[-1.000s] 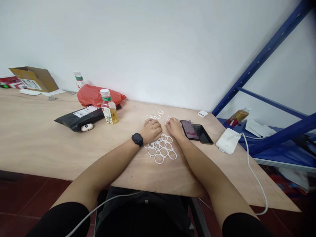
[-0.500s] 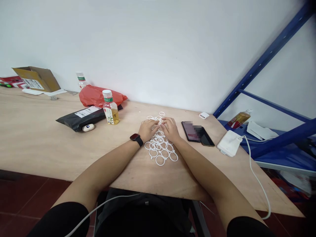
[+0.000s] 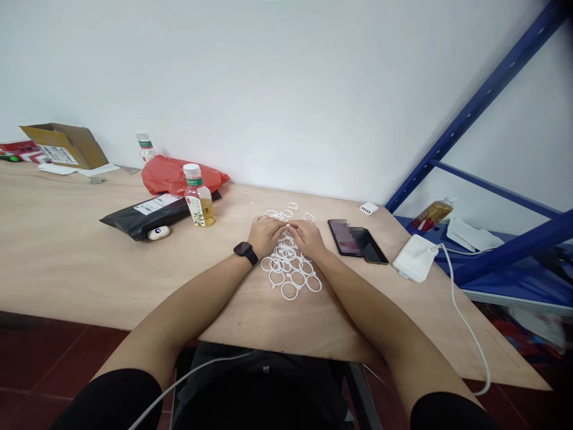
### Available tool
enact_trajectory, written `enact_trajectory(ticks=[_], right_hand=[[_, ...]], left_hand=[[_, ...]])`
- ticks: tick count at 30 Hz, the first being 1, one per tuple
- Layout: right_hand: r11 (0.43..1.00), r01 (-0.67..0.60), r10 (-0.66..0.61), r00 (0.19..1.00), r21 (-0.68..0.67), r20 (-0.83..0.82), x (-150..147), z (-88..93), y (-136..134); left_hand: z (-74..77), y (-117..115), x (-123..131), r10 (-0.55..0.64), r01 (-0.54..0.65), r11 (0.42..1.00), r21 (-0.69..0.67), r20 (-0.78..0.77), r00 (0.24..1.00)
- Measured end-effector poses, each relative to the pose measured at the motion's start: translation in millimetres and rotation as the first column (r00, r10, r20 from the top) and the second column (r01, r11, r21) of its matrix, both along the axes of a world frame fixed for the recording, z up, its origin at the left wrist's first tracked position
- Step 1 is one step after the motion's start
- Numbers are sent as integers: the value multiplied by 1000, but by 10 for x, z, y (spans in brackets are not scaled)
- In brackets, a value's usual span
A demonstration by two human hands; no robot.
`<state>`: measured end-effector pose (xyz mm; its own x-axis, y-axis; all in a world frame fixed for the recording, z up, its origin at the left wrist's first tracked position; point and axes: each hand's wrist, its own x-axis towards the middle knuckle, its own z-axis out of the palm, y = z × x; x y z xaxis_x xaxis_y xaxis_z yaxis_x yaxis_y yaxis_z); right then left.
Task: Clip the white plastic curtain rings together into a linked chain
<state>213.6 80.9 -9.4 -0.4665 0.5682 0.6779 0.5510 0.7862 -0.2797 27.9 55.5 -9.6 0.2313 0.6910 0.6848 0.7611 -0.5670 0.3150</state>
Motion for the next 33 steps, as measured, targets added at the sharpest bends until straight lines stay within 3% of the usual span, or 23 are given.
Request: enact_trajectory(ticks=[6,14,19,25,30,33], right_hand=[[997,-15,14,1000,81,11,-3,23,20],[999,-17,17,1000,41,-13,16,33,12],[985,164,-169,983,-59,-75,133,-14,159],[875,448,-424,892,-183,155,326,-225,417],[840,497,-424,852,-218,305,315,-232,419],[832,505,-437,852,-229,288,277,-159,354]], left_hand=[[49,-41,-9,-24,24,1000,8,-30,999],[62,-68,15,-13,13,1000,10,-2,1000],[85,-96,22,-43,43,998,-43,13,999],[88,-106,27,-94,92,993,-68,-16,995],[34,-53,27,-23,25,995,-96,23,999],[9,-27,19,8,-2,994,-113,52,999]])
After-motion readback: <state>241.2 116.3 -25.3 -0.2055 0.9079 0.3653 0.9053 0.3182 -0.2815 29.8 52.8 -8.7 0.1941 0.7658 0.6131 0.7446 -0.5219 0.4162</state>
